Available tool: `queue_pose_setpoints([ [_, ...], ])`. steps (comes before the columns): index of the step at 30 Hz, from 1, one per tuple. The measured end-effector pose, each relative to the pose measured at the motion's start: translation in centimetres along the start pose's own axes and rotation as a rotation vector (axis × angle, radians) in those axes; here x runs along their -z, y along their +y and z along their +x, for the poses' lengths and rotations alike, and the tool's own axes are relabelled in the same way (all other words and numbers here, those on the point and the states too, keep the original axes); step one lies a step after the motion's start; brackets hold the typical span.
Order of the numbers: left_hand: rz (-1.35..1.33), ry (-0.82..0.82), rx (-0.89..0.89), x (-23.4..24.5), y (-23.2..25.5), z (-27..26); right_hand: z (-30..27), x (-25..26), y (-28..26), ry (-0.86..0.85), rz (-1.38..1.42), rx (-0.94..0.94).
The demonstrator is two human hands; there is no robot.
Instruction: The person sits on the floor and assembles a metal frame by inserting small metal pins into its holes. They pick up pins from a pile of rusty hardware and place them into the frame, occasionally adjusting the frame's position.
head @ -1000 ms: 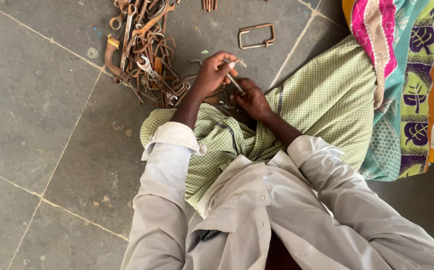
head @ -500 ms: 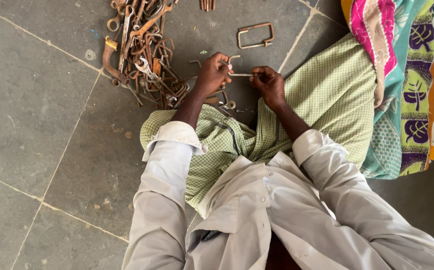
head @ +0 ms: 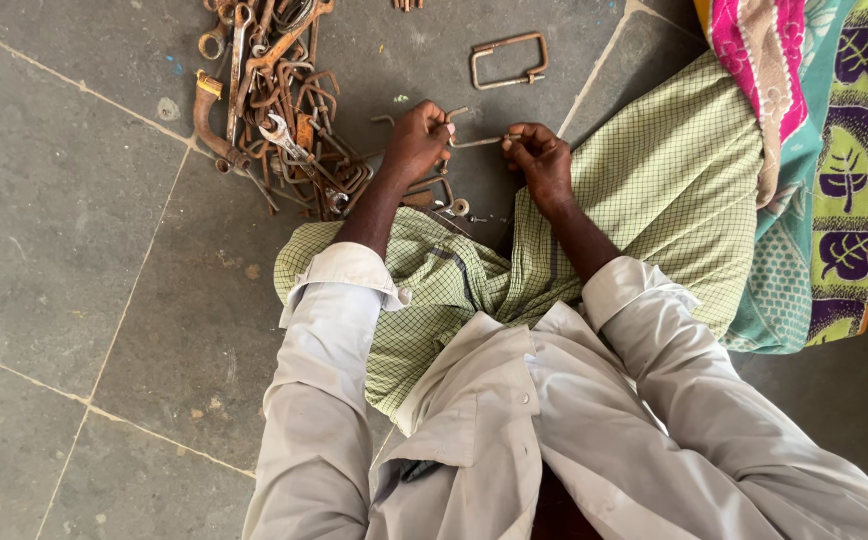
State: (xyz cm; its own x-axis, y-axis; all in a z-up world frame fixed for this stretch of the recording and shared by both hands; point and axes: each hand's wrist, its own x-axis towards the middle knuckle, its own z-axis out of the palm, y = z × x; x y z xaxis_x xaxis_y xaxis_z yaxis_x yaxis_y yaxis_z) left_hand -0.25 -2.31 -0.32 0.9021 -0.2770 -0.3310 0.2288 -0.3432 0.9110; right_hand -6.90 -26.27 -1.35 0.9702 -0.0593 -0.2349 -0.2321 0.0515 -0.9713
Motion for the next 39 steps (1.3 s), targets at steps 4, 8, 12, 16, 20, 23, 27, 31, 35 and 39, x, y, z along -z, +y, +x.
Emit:
queue_pose_setpoints([
  [4,0.016,0.007,0.025,0.0,0.1,0.4,0.4,0.2,-0.4,-0.011,-0.057,-0.032],
  [8,-0.028,-0.005,0.048,0.0,0.4,0.2,0.1,0.3,0.4,-0.034,-0.134,-0.031],
  [12,-0.112,-0.022,-0.005,0.3,0.7,0.2,0.0,0.3,0.8,-0.072,-0.182,-0.016],
  [16,-0.095,-0.038,-0.042,0.3,0.4,0.1,-0.1,0.7,0.7,-0.085,-0.122,-0.015],
  [20,-0.067,-0.040,-0.042,0.4,0.8,0.3,-0.2,0.7,0.5,-0.088,-0.148,-0.016],
  [23,-0.189,-0.081,-0.069,0.4,1.3,0.1,-0.6,-0.1,-0.6,0.034,-0.368,0.173],
  [27,-0.273,-0.097,-0.094,0.6,2.4,-0.6,-2.5,-2.4,-3.7,0.088,-0.460,0.406],
  [31,-0.284,-0.147,-0.154,0.0,2.7,-0.9,-3.6,-4.5,-5.4,-0.081,-0.526,0.361],
  [35,-0.161,-0.114,-0.145,-0.6,3.0,-1.4,-3.4,-4.8,-5.0,-0.015,-0.654,0.406],
  [39,-0.197,-0.131,-0.141,-0.5,3.4,-1.2,-2.8,-3.5,-4.2,0.003,-0.722,0.538],
])
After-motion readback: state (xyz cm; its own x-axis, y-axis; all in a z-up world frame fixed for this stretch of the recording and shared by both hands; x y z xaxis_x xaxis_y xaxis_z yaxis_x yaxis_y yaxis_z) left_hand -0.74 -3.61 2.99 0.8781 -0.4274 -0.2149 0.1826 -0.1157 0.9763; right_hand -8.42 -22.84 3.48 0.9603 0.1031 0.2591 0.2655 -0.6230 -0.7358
